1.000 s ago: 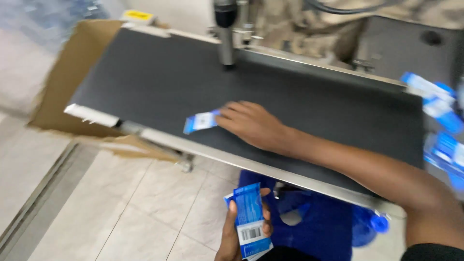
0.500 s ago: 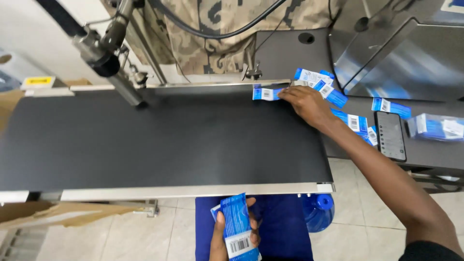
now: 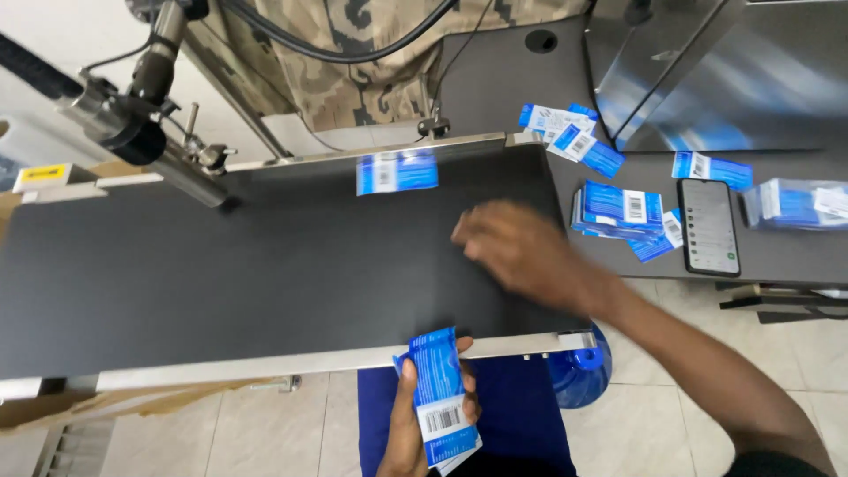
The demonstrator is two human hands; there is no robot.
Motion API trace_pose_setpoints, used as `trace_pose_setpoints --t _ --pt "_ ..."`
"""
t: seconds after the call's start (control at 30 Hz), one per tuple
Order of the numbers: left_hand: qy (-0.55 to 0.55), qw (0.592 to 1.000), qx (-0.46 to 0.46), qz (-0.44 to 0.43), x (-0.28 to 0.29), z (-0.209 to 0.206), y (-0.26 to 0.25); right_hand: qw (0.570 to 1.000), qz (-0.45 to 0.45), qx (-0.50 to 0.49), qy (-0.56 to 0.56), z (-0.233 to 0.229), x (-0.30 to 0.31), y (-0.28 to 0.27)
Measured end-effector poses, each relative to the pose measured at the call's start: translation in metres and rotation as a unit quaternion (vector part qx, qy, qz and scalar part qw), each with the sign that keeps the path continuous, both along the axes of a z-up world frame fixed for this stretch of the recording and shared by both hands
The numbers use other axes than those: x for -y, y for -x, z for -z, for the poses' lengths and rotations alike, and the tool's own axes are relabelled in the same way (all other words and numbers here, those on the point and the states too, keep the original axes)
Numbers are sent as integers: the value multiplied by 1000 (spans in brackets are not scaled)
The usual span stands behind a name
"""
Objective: A person is manually placing blue labels onto a moving conveyor belt, picking them one by one from a stack held in their other hand.
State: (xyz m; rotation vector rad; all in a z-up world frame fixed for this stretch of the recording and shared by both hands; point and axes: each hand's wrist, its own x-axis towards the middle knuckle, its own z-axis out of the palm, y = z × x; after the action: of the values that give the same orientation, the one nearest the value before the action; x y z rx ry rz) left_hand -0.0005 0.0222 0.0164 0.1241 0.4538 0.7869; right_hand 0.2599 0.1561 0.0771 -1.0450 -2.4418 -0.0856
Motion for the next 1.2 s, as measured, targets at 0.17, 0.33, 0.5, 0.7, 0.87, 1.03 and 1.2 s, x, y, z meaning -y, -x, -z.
trace_pose_setpoints --t 0.17,0.33,0.5,0.7,0.87,1.03,1.2 --pt "4 998 -37 52 0 4 -13 945 -90 -206 237 -8 61 38" --pt "-27 995 -37 89 6 13 -10 901 -81 -271 329 -13 74 37" --pt "-24 995 -19 93 1 -5 -3 841 -87 -314 431 -33 59 31" --pt "11 997 9 80 5 -1 9 788 -43 -332 516 -16 28 11" --pt "-4 998 -5 63 6 -2 14 798 139 -356 465 5 -18 -34" --pt "-8 998 -11 54 7 -5 16 802 266 -423 327 33 -72 -70" --pt "-8 999 -5 44 7 -9 17 823 298 -419 240 61 -107 -82"
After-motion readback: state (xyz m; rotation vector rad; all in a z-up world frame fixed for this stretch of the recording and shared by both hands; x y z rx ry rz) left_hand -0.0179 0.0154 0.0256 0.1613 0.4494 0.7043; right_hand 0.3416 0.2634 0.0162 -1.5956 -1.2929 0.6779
